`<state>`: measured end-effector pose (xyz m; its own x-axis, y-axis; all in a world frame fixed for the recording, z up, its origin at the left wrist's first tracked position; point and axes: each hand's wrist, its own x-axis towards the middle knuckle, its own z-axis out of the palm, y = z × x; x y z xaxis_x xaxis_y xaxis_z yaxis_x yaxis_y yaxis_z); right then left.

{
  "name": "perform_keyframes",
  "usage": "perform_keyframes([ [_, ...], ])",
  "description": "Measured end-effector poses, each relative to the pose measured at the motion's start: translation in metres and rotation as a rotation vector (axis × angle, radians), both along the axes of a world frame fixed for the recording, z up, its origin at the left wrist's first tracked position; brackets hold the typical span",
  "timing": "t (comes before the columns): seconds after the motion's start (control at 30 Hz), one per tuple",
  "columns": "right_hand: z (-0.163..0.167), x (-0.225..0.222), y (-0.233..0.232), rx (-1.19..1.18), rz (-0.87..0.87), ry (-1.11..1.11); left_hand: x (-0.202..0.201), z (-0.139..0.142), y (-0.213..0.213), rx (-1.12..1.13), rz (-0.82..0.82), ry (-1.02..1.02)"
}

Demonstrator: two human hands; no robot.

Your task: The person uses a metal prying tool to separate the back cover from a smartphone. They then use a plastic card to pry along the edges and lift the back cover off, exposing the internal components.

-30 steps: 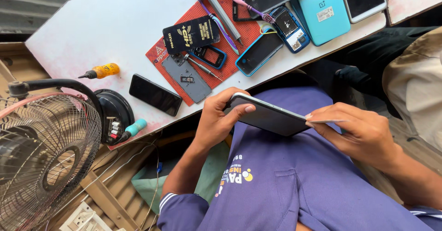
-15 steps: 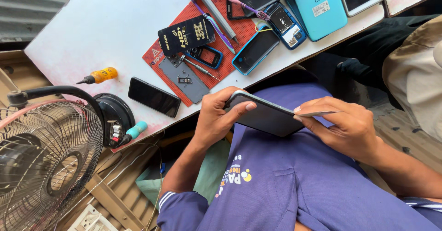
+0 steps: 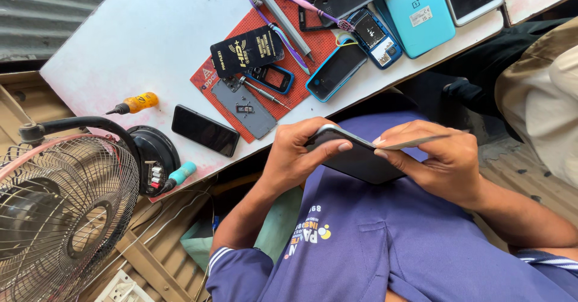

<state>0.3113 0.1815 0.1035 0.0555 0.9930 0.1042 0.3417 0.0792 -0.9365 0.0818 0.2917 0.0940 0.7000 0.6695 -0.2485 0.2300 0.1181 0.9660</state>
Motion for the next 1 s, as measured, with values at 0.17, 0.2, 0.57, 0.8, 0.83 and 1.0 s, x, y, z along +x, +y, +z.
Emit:
perform_keyframes([
  [0.17,-0.004,-0.001,0.001,-0.001,-0.019,0.039,0.001,-0.001,0.001,0.008,-0.011,-0.021],
  [0.2,-0.005,-0.001,0.001,0.004,-0.023,0.039,0.001,-0.001,0.001,0.013,-0.012,-0.019],
  [0.57,-0.004,-0.009,0.009,0.062,-0.024,0.101,0.006,0.004,0.001,0.069,-0.063,-0.031],
  [0.8,0.004,-0.011,0.014,0.039,-0.072,0.052,0.011,0.008,0.004,0.116,-0.099,-0.039],
  [0.83,0.005,-0.011,0.014,0.037,-0.084,0.048,0.012,0.010,0.005,0.128,-0.101,-0.042],
  [1.0,0.011,-0.015,0.014,0.024,-0.120,0.050,0.017,0.025,0.012,0.137,-0.131,0.000],
])
